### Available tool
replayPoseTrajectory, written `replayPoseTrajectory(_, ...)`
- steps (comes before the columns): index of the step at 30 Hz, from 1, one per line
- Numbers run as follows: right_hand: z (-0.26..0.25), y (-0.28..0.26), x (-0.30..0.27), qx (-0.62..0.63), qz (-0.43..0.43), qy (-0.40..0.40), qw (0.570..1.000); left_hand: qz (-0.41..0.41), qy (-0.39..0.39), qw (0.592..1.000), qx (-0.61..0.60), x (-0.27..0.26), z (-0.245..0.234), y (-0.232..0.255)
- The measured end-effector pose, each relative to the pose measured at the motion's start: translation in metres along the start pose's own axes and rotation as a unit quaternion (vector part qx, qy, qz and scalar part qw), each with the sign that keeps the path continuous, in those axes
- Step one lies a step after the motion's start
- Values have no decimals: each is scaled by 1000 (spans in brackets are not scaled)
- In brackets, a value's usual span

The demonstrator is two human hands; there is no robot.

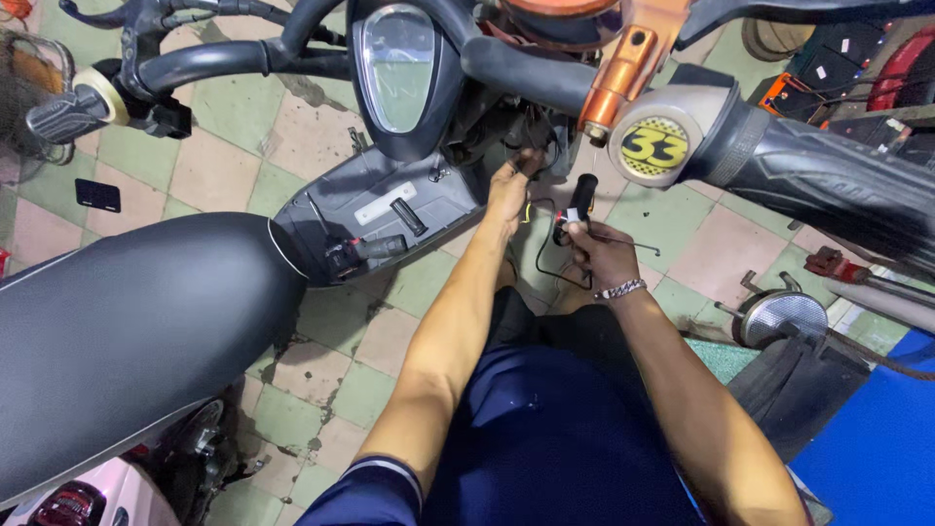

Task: The person uses a hex key to tighten screws on a white electrical connector, then moves to a scooter to connect the wires. They return to the workbench and use wire cutters to trim the ends of several wires.

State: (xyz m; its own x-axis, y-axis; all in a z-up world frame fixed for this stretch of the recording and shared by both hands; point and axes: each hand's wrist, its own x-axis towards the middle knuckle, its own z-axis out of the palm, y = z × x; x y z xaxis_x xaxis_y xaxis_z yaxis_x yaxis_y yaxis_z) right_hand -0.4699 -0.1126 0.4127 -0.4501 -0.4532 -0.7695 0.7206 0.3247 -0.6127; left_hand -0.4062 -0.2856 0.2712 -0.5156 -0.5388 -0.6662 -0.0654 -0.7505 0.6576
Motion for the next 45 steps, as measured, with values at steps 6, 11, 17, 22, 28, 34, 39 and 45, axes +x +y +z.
replayPoseTrajectory(6,23,1,6,-78,-35,-14,996,-47,-62,996,42,-7,-27,35)
replayPoseTrajectory(11,35,6,42,-15,-39,-81,996,-89,-103,982,130,19,-37,48)
replayPoseTrajectory(17,32,2,60,-42,-20,-140,989,-35,-179,968,173,37,-42,38)
replayPoseTrajectory(22,35,-2,61,-59,-45,-117,990,-36,-184,965,185,38,-44,39)
replayPoseTrajectory(28,35,6,69,-36,-52,-100,993,-8,-203,961,190,35,-44,41)
replayPoseTrajectory(34,41,3,66,-41,-39,-71,996,16,-225,952,208,49,-52,31)
replayPoseTrajectory(39,41,3,66,-10,-37,-85,996,26,-249,951,181,50,-54,28)
replayPoseTrajectory(45,42,1,64,-9,-19,-77,997,-18,-194,961,196,41,-53,32)
